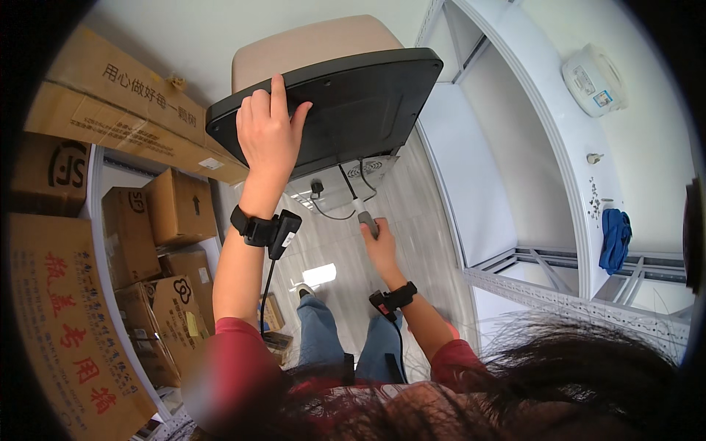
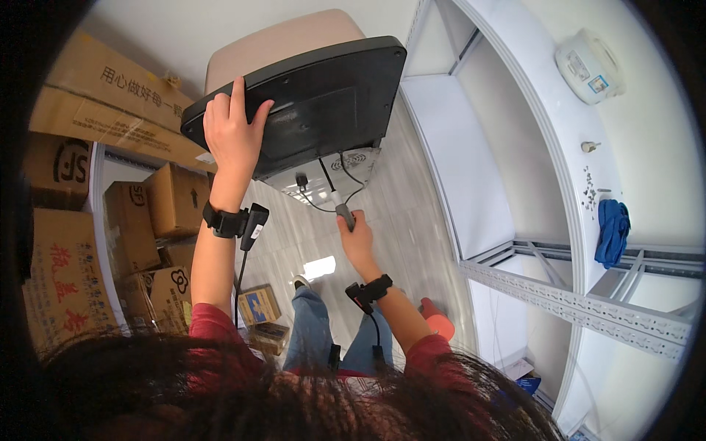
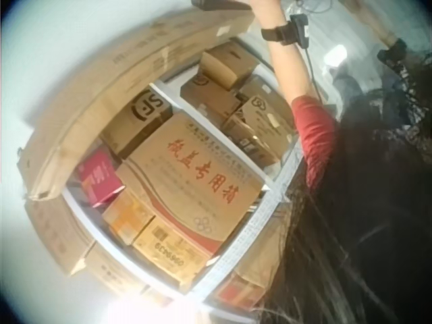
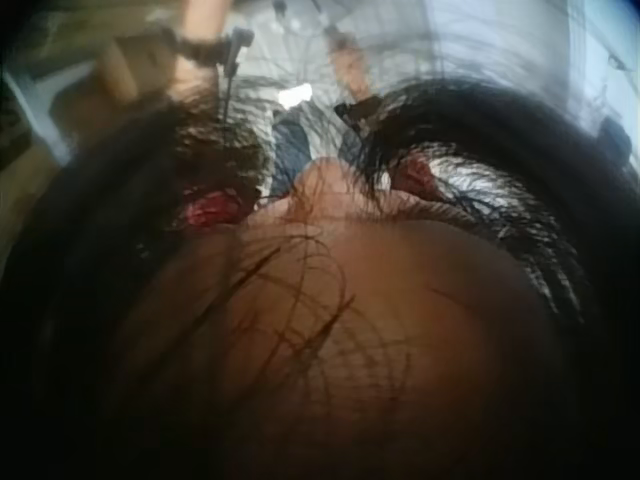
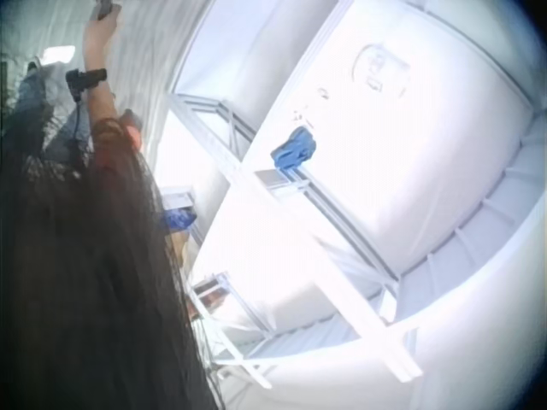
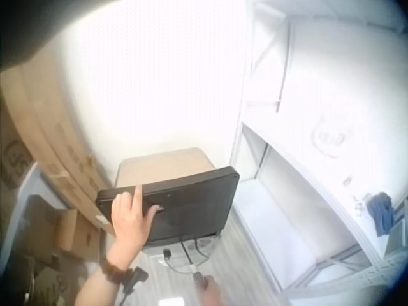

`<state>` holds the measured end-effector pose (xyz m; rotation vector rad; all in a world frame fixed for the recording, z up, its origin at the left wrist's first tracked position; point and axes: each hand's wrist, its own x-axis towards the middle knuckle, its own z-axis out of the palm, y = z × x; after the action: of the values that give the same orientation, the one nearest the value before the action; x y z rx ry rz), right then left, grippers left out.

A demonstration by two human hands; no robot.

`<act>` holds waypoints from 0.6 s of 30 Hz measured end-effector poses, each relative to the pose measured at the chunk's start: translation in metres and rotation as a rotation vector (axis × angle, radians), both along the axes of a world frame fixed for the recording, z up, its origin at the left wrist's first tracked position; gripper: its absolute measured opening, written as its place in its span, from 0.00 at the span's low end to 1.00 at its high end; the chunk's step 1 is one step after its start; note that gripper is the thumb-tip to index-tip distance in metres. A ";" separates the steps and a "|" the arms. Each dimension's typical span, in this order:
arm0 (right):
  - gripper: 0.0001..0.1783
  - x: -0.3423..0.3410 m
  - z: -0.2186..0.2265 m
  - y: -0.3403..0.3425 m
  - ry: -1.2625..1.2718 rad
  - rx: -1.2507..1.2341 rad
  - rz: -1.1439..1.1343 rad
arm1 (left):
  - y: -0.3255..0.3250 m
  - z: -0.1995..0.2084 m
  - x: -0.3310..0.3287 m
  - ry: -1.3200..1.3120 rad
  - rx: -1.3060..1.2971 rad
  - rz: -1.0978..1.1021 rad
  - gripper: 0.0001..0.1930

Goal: The person uses a power screwdriver to remove screws from the back panel of a small appliance, then reattaches the panel and tightens the screws. The person handles the appliance and the tool throughout the process.

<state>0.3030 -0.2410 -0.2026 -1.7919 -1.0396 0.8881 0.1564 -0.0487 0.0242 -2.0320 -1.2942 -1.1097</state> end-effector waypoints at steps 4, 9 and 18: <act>0.18 -0.014 0.035 0.000 -0.430 0.015 0.059 | -0.003 -0.004 -0.005 0.007 0.017 -0.012 0.28; 0.18 -0.012 0.034 -0.001 -0.546 -0.007 0.110 | 0.000 -0.005 -0.005 0.012 0.035 -0.022 0.28; 0.18 -0.014 0.024 -0.007 -0.092 0.118 0.000 | -0.003 -0.006 -0.005 -0.020 0.009 -0.022 0.28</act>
<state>0.2886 -0.2475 -0.1788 -1.7474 -1.1271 0.7343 0.1519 -0.0519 0.0186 -2.0385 -1.2771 -1.1459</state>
